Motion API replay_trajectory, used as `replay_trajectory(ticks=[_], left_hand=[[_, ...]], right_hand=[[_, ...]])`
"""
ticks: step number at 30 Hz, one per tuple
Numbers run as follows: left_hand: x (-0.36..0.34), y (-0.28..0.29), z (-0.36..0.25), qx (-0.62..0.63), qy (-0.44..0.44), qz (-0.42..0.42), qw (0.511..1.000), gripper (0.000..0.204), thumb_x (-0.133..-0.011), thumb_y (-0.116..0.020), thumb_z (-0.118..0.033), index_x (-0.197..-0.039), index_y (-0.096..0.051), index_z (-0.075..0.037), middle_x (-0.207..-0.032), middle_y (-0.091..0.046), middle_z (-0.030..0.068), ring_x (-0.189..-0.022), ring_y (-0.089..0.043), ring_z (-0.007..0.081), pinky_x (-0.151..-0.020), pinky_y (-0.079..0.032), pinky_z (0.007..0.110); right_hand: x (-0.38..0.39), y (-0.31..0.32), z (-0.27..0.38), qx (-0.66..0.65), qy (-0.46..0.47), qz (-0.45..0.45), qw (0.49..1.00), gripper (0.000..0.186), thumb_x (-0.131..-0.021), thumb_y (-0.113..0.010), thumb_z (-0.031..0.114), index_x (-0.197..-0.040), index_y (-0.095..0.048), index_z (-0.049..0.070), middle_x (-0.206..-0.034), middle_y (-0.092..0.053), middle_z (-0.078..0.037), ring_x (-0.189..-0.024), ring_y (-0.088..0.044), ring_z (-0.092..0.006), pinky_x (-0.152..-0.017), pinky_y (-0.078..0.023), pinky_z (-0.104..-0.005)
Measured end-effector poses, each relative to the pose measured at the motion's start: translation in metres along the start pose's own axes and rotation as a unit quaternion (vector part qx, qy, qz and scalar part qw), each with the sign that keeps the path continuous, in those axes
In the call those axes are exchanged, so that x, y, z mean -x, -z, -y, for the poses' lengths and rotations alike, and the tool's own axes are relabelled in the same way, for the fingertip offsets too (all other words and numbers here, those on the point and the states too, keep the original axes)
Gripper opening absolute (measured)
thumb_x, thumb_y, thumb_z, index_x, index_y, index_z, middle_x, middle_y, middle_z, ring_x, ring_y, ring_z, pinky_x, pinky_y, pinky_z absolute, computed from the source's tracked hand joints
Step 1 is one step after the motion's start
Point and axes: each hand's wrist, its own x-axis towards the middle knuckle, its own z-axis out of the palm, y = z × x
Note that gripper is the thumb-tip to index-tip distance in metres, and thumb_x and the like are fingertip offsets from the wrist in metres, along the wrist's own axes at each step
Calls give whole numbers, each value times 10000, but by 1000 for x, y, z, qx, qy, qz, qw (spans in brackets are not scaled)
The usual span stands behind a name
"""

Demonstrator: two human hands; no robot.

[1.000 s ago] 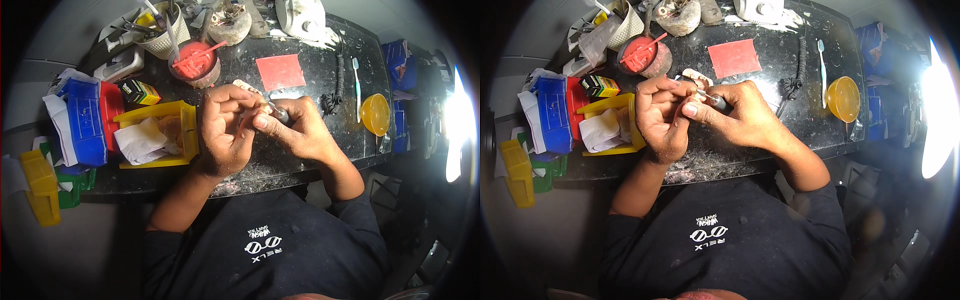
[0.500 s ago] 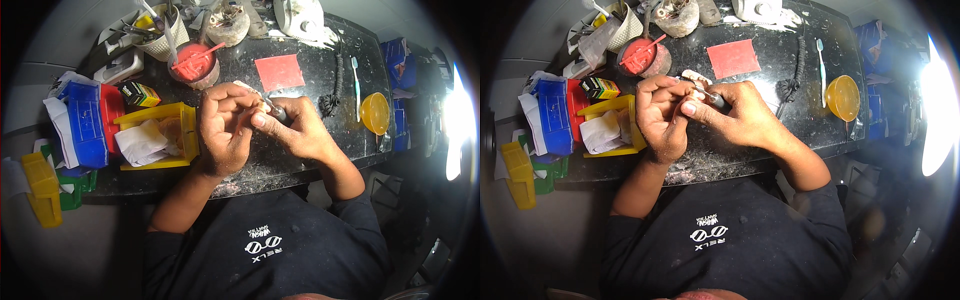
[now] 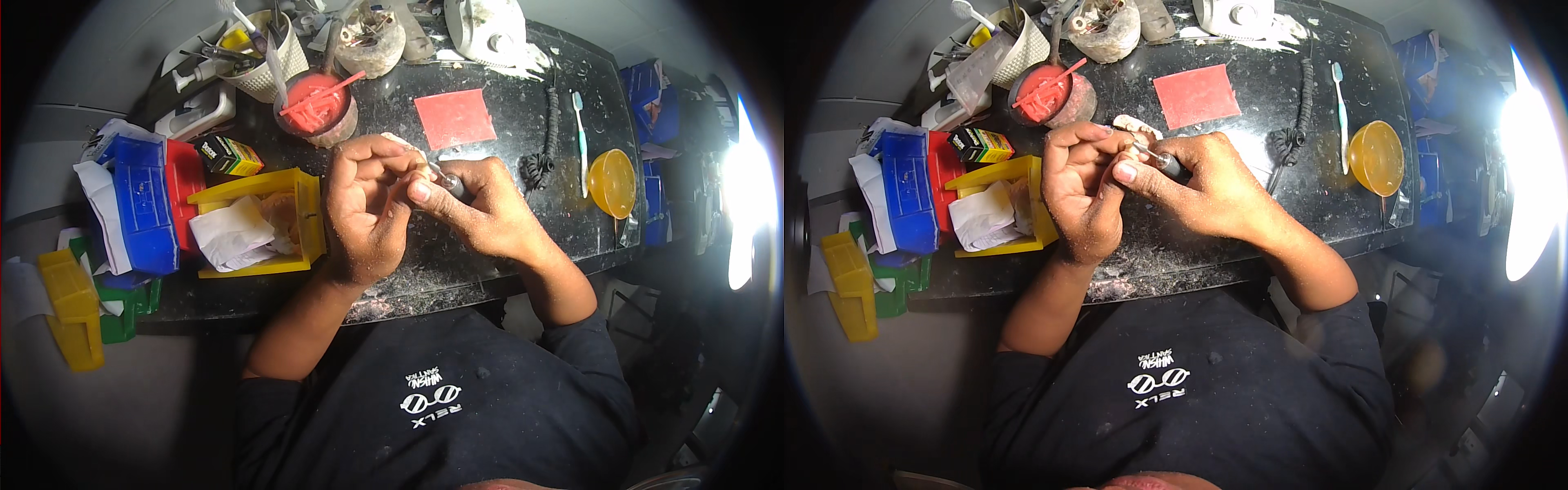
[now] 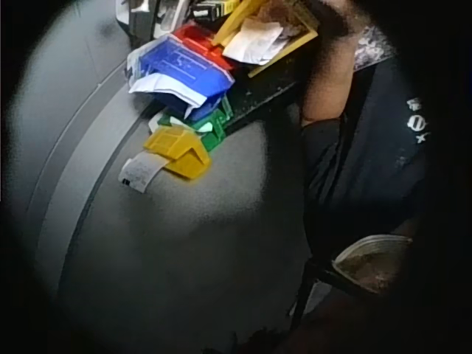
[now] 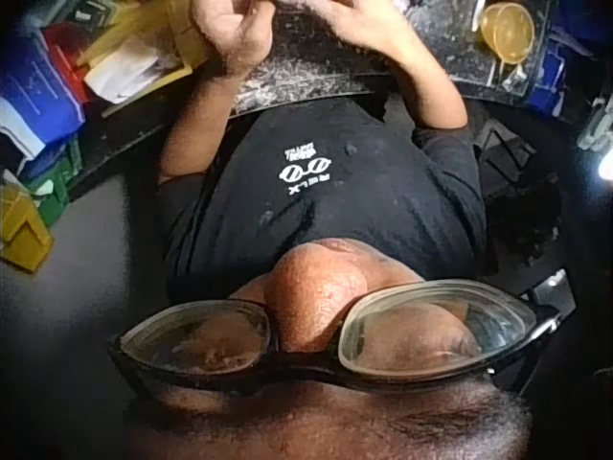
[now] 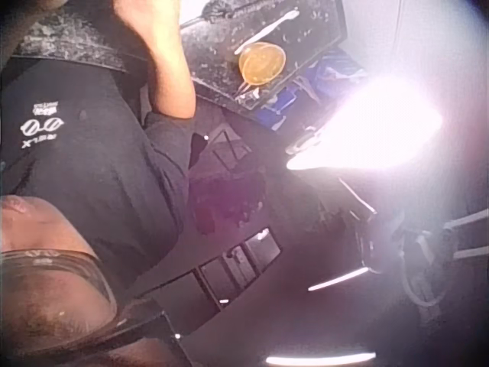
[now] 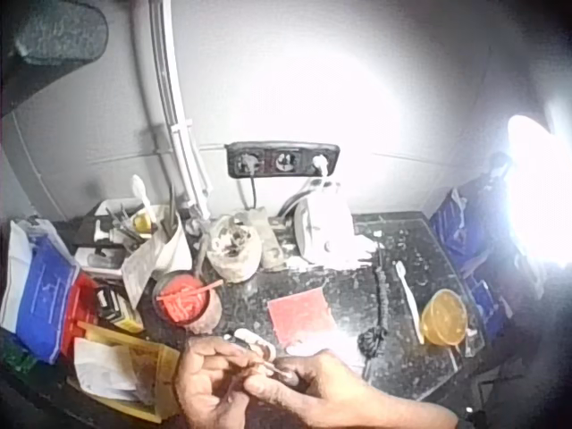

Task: The person holds a pink dental prosthetic base and uses a handheld rotary tool to sand and shape its surface and edges, rotating the object to reach different areas.

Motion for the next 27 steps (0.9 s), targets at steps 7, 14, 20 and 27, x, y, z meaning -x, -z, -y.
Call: replay_trajectory(ticks=[7,14,20,27], left_hand=[[3,0,4,-9,-3,0,1000,315,-994,-598,-1,-1251,-417,19,-1033,-635,141,-933,-645,146,-867,-536,289],[1,1,3,5,20,-10,1000,311,-996,-608,-13,-1244,-422,14,-1032,-636,132,-941,-636,142,-871,-533,289],[-2,-1,-2,-29,22,-38,999,309,-974,-603,10,-1240,-447,15,-1103,-633,142,-985,-635,175,-902,-527,304],[3,20,17,-132,42,-78,987,318,-932,-590,-64,-1213,-465,20,-1045,-589,114,-1010,-561,205,-937,-458,334]], right_hand=[[2,-4,-6,-36,14,-14,999,456,-943,-733,408,-816,-705,-29,-535,-476,-49,-554,-419,-78,-498,-375,-325],[-3,-3,-2,0,-8,5,1000,438,-947,-729,401,-851,-721,-27,-550,-523,-54,-561,-443,-81,-511,-398,-324],[-5,1,8,-19,1,6,1000,397,-950,-716,401,-970,-769,8,-704,-701,-149,-616,-606,-91,-574,-498,-329],[-14,-1,-18,-16,76,40,996,544,-972,-614,505,-1242,-693,39,-1233,-674,-245,-979,-720,-375,-815,-565,-411]])
